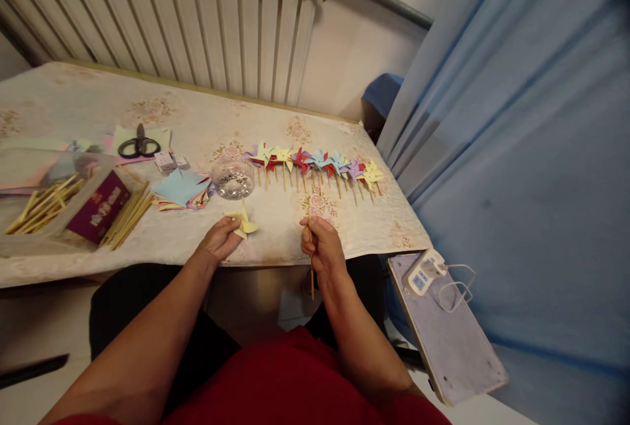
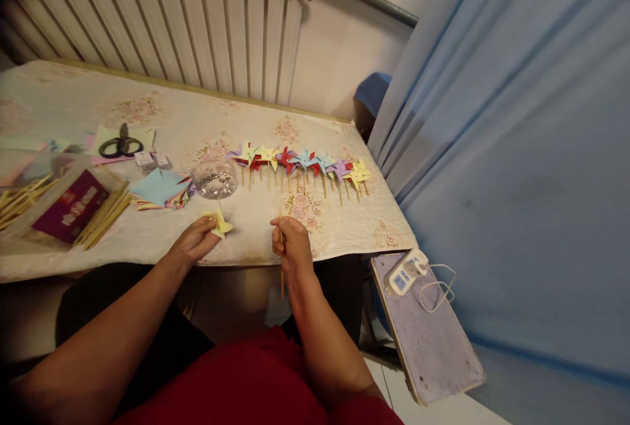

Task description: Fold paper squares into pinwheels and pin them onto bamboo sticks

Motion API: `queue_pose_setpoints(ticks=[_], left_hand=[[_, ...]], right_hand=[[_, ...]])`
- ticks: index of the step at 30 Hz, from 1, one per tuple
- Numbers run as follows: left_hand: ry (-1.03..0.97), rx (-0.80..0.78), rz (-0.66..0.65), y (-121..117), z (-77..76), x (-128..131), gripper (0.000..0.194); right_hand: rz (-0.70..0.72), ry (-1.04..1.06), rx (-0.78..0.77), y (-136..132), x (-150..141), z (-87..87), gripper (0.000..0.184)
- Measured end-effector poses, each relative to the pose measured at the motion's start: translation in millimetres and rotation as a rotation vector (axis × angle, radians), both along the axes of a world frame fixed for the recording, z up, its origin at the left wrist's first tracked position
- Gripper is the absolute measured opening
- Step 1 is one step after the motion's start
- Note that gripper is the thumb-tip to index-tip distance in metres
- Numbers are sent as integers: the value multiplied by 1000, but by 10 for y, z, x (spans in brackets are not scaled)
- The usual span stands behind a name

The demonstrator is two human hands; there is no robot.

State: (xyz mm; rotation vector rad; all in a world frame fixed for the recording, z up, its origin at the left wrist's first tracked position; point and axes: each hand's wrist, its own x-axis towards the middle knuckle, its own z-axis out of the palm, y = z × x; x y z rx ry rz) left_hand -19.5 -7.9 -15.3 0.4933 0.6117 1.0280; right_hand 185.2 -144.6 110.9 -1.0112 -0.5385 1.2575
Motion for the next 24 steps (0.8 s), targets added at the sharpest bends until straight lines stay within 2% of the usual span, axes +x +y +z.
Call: queue_pose_setpoints(ticks=[24], left_hand=[[14, -16, 20, -24, 42, 17, 17]], right_hand=[[12, 6, -4, -7, -8, 0, 26]])
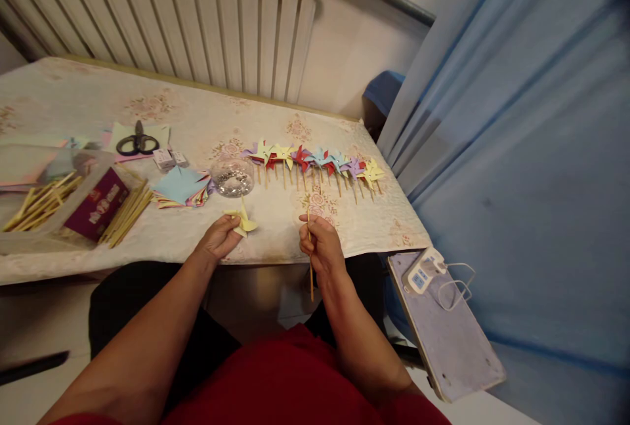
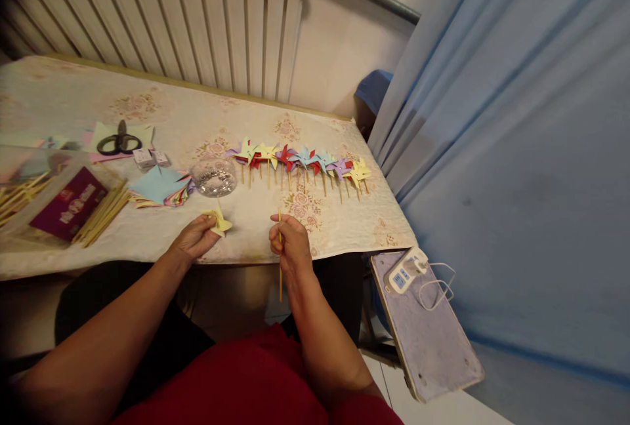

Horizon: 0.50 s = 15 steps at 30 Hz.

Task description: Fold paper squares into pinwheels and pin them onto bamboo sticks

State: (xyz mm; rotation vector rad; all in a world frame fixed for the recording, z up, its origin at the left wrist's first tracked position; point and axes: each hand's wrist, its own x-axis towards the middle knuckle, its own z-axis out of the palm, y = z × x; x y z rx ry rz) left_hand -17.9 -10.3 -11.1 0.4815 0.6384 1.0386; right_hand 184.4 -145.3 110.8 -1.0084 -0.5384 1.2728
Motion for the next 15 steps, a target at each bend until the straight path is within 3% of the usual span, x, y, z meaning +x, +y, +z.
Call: queue_pose_setpoints(ticks=[7, 15], left_hand=[[-1, 43, -94, -46, 128, 33, 26], [-138, 161, -223, -468, 648, 355, 27]], right_hand=[[0, -18, 10, 6, -10, 20, 24], [-19, 14, -45, -36, -81, 60, 22]])
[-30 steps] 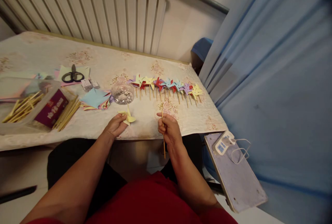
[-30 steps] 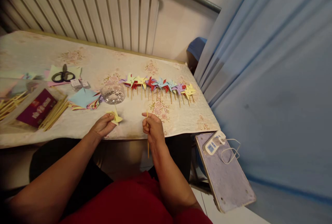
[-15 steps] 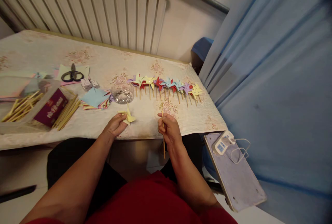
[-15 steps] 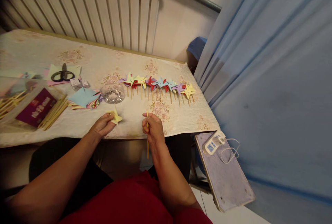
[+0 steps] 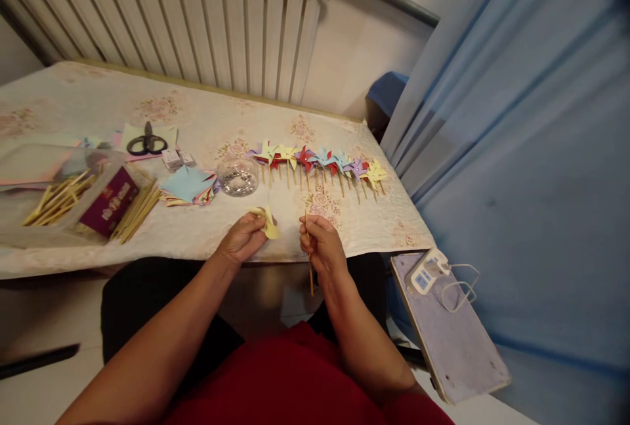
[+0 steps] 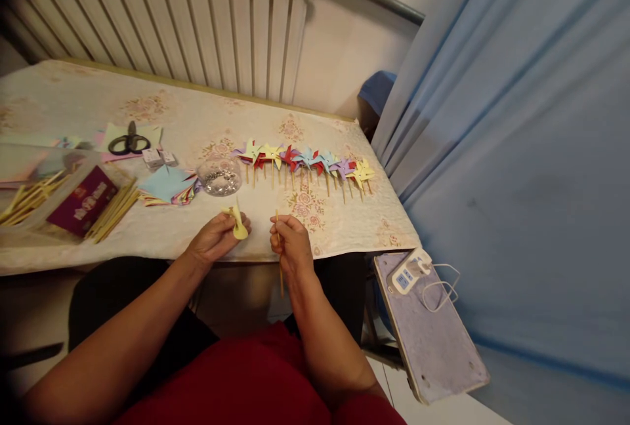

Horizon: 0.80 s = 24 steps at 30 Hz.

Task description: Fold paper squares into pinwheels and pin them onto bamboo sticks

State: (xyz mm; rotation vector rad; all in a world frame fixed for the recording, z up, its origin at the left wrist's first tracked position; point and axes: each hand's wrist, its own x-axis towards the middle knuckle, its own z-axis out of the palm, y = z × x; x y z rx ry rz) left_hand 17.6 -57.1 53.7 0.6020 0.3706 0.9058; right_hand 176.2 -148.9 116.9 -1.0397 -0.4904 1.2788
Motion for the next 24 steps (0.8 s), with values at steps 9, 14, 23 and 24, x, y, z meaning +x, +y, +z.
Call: queue_pose_setpoints(ticks=[9, 14, 23, 24], left_hand=[[-70, 26, -111, -326, 237, 131, 30], [-62, 24, -116, -370, 242, 167, 33], [-54, -13, -95, -450, 329, 132, 35], [-58, -16, -93, -453, 332, 126, 36]], right_hand=[[-20, -57, -57, -111, -145, 97, 23], [-12, -35, -62, -161, -257, 126, 25], [7, -30, -4, -225, -400, 168, 21], [3, -35, -3, -233, -417, 178, 21]])
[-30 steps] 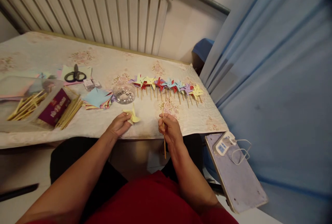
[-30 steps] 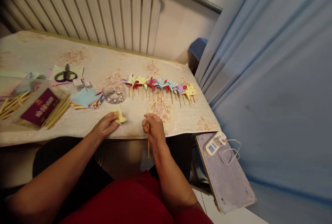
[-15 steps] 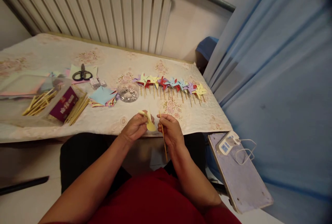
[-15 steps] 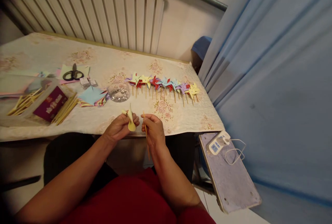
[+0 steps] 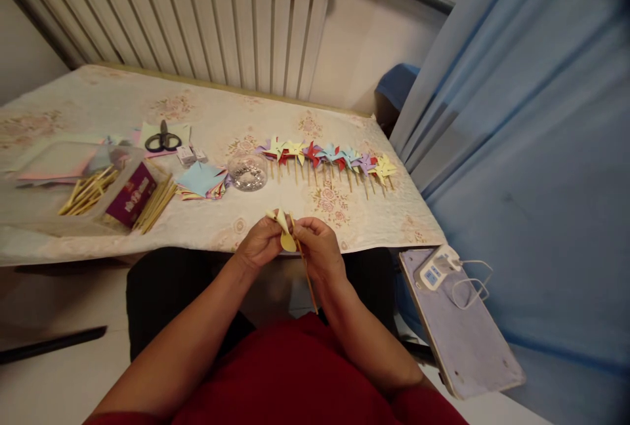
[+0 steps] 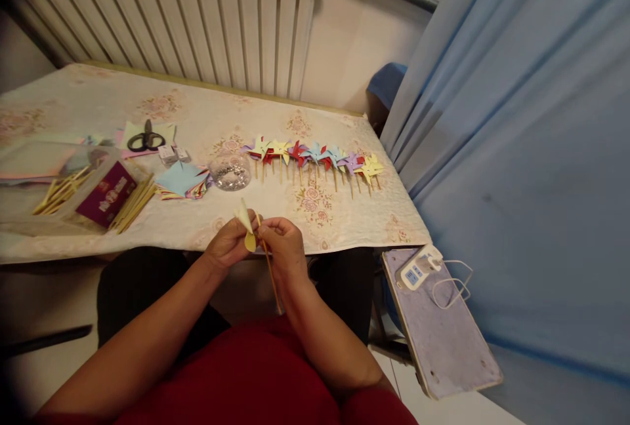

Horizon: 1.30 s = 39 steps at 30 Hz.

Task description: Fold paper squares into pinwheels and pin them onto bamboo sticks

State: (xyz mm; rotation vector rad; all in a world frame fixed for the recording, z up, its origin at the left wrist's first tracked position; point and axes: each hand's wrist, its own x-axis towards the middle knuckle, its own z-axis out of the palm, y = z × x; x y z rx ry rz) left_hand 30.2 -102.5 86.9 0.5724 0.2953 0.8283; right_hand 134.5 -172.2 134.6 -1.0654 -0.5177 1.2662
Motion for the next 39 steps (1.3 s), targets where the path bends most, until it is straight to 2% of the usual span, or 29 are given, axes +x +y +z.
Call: queue_pose_setpoints(ticks=[5, 12, 24, 33, 39], left_hand=[[-21, -23, 21, -11, 5, -28, 38], [-46, 9, -17, -30, -8, -63, 37], [-30, -30, 2, -69, 111, -67, 47], [-15, -19, 0, -55, 94, -70, 44], [-32, -28, -7, -47, 55, -74, 39]], right_hand=[[3, -58, -1, -39, -78, 43, 20], [24, -81, 2, -75, -137, 72, 16], [15, -150, 29, -109, -208, 52, 8], [14, -176, 49, -89, -211, -37, 7], [9, -165, 39, -86, -214, -14, 7]])
